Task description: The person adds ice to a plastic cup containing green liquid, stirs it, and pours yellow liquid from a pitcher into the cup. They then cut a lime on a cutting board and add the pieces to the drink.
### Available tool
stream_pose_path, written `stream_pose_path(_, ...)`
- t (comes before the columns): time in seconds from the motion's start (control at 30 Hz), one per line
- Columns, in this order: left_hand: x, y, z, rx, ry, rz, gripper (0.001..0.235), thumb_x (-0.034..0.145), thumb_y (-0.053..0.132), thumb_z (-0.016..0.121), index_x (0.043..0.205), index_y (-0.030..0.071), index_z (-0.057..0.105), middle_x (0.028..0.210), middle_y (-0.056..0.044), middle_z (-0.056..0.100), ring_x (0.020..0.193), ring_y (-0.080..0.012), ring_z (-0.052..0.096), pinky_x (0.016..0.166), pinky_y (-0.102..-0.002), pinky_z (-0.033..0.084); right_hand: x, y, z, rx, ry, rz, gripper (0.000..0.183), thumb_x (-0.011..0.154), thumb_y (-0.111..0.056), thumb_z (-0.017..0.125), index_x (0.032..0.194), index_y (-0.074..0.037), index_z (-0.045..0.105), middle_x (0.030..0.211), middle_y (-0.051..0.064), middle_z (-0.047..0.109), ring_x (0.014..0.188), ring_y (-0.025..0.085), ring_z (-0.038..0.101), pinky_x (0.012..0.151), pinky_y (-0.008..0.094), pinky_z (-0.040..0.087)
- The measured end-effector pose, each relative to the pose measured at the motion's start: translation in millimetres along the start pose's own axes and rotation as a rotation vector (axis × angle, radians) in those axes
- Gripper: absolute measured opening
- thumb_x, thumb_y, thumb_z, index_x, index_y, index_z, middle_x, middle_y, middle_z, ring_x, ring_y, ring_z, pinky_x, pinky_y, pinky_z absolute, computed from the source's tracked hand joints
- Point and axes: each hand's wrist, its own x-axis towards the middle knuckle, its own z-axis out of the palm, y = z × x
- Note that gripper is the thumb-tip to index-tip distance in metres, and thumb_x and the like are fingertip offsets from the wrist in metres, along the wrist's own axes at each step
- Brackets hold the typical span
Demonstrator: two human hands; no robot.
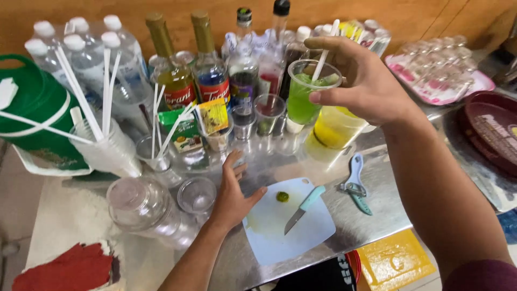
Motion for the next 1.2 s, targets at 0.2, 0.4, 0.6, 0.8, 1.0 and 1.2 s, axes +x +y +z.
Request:
stream_pose_path(0.2,-0.1,-5.6,1.7,0.052,0.014,-0.007,0.1,0.082,0.02,0.082,0.157,0.012,0.015,0.166,-0.009,0.026,0.142,-0.0308,0.049,0.115,-0.046,0.041,-10.0,-5.6,-11.5,0.007,-0.034,-0.054,0.076,0.081,-0.004,0.07,0.149,0.006,0.036,0.157,0.024,0.042,0.146,0.035,0.045,0.126,0.044,0.034)
stream_pose_path(0.4,-0.6,-5.2,1.6,0.06,0.021,0.003,0.095,0.084,0.019,0.079,0.156,0.009,0.017,0.165,-0.013,0.028,0.14,-0.0329,0.05,0.114,-0.046,0.043,-27.0,36.3,9.9,0.103,-0.011,0.028,0.076,0.081,-0.012,0.076,0.147,0.003,0.04,0.132,0.018,0.055,0.123,0.028,0.062,0.11,0.038,0.056)
stream_pose_path(0.6,0.7,-2.1,-1.8,0.136,-0.011,0.059,0.068,0.092,0.014,0.072,0.149,0.004,0.035,0.153,-0.022,0.032,0.139,-0.0448,0.047,0.117,-0.053,0.043,-56.7,107.3,58.0,0.029,0.155,0.16,0.085,0.071,-0.005,0.09,0.147,-0.002,0.053,0.121,0.022,0.064,0.114,0.031,0.061,0.091,0.05,0.059)
stream_pose_path(0.8,-2.1,1.3,0.2,0.284,-0.097,0.003,0.035,0.095,0.021,0.07,0.128,0.013,0.066,0.148,-0.01,0.047,0.138,-0.0355,0.053,0.11,-0.049,0.049,-80.3,152.4,90.5,-0.009,0.148,0.235,0.08,0.072,-0.013,0.093,0.144,-0.012,0.057,0.124,0.012,0.067,0.113,0.024,0.063,0.09,0.043,0.061)
stream_pose_path(1.0,-3.5,5.8,-1.4,0.309,-0.155,0.056,0.033,0.098,0.021,0.065,0.129,0.011,0.066,0.144,-0.013,0.05,0.136,-0.0394,0.053,0.107,-0.053,0.05,-101.3,145.7,99.4,-0.041,0.08,0.187,0.08,0.077,-0.007,0.088,0.148,-0.001,0.05,0.137,0.027,0.053,0.122,0.043,0.057,0.096,0.054,0.058)
stream_pose_path(1.2,-3.9,-1.3,-2.9,0.363,-0.183,0.092,0.029,0.094,0.02,0.07,0.123,0.013,0.07,0.141,-0.01,0.055,0.137,-0.0381,0.053,0.108,-0.052,0.049,-149.2,139.9,120.9,-0.357,0.386,0.123,0.044,0.092,-0.016,0.081,0.129,-0.003,0.062,0.121,0.016,0.051,0.112,0.036,0.057,0.091,0.043,0.055)
